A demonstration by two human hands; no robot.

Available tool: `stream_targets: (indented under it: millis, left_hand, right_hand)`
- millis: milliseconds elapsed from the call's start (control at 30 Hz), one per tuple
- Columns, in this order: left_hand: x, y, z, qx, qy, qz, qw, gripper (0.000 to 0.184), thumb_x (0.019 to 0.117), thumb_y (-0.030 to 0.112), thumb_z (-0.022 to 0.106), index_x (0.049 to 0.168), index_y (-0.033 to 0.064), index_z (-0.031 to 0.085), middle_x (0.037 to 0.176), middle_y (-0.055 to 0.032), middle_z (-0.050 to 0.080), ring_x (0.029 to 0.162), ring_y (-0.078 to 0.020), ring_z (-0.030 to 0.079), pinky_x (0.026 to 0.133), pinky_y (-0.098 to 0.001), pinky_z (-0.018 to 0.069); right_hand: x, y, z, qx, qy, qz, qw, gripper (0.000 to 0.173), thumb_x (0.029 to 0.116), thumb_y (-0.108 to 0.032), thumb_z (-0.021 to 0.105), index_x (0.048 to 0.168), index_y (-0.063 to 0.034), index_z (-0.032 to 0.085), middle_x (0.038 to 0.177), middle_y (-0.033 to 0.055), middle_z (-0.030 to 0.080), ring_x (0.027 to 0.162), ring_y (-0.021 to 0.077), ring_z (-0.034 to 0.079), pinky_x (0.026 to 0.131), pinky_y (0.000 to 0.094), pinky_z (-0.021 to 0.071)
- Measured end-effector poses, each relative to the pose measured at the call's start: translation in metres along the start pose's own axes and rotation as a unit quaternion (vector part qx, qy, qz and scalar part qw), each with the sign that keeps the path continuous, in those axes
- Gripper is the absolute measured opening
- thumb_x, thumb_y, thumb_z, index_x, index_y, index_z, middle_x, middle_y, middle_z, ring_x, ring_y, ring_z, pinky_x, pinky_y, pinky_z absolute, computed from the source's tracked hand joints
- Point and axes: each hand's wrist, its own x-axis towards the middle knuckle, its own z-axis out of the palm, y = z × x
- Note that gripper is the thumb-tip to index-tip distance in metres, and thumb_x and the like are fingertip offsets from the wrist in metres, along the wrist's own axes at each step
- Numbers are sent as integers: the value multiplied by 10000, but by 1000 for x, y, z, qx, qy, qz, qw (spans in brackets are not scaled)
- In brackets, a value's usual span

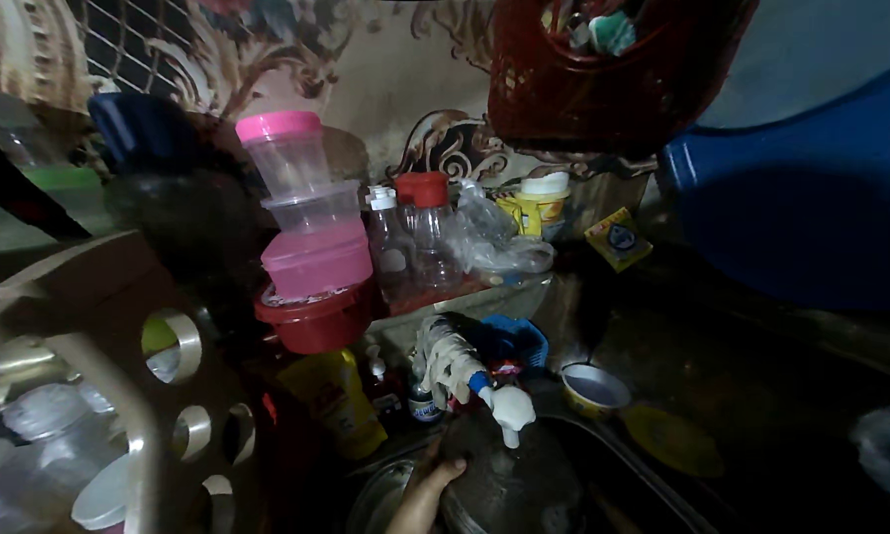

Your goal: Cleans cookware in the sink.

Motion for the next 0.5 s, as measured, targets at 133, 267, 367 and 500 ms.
stream_targets:
  millis: [133,267,367,500]
  left_hand:
    - [-6,-4,1,17,0,44,999,850,858,343,721,1561,38,354,1496,-124,522,1331,-178,543,1096,-374,484]
    - [-6,-5,1,13,14,29,999,857,839,331,720,1560,43,356,1471,-130,542,1301,-190,568,1060,-377,513]
    - [-8,-4,3,12,15,27,999,841,840,316,708,1561,55,362,1475,-118,540,1296,-181,571,1059,-368,512]
    - [-10,-3,4,10,13,31,999,827,850,309,682,1564,53,352,1463,-124,549,1279,-178,584,1047,-359,521]
  right_hand:
    - [-4,2,2,30,-5,-37,999,434,1116,-378,338,1390,-85,505,1138,49,662,978,120,665,835,365,590]
    - [-3,5,0,47,1,-34,998,444,1117,-368,345,1400,-69,509,1158,66,671,997,134,670,840,372,593]
    - [-2,7,-2,64,-18,-43,997,431,1117,-357,339,1380,-75,530,1159,57,690,1024,132,679,874,373,594]
    - [-2,9,-3,78,-3,-29,997,432,1108,-374,376,1400,-86,512,1176,74,681,1029,161,681,859,403,601]
